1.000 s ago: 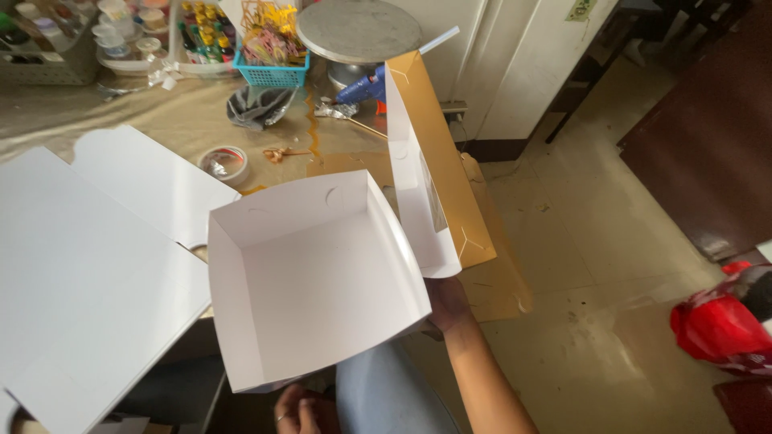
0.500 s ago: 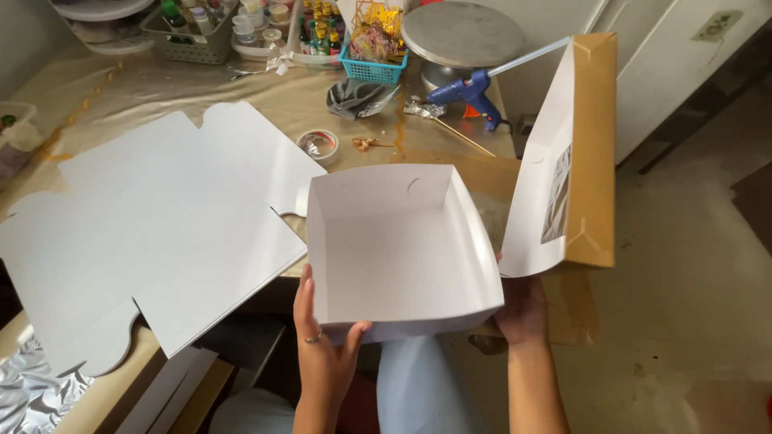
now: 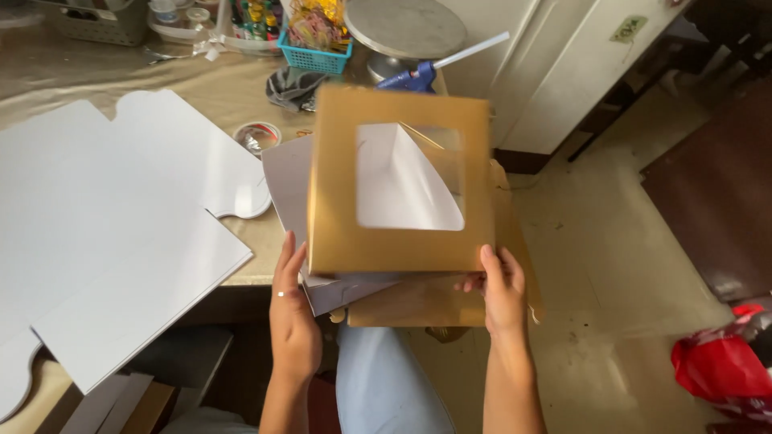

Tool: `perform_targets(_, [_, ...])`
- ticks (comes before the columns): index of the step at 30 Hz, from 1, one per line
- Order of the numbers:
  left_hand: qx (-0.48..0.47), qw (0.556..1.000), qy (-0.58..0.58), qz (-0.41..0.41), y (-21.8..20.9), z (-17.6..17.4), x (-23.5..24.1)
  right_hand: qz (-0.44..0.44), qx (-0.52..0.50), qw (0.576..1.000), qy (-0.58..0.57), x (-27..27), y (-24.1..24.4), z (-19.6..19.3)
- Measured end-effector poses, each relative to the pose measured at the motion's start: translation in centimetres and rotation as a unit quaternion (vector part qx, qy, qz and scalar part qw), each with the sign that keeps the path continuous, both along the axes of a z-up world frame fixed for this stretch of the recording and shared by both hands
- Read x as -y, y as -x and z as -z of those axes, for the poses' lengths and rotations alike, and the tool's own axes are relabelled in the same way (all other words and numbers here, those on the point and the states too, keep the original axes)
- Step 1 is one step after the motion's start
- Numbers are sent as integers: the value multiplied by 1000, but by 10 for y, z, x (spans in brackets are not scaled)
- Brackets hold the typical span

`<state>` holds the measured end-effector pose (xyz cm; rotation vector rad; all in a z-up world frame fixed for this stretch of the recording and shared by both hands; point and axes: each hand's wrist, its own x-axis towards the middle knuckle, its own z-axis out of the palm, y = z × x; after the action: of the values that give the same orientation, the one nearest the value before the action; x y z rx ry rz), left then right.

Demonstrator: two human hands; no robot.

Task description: Folding and assembling cardboard cake boxes for bakery storage.

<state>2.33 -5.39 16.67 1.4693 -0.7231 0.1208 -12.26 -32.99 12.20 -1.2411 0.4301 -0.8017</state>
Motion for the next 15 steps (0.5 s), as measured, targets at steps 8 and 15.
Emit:
perform_targets(8, [-110, 993, 38, -13, 7, -20, -11, -10, 2, 999, 35, -10, -6, 3])
perform_targets(15, [-195, 979, 45, -23, 13, -20, 1, 13, 46, 992, 118, 7, -39, -17])
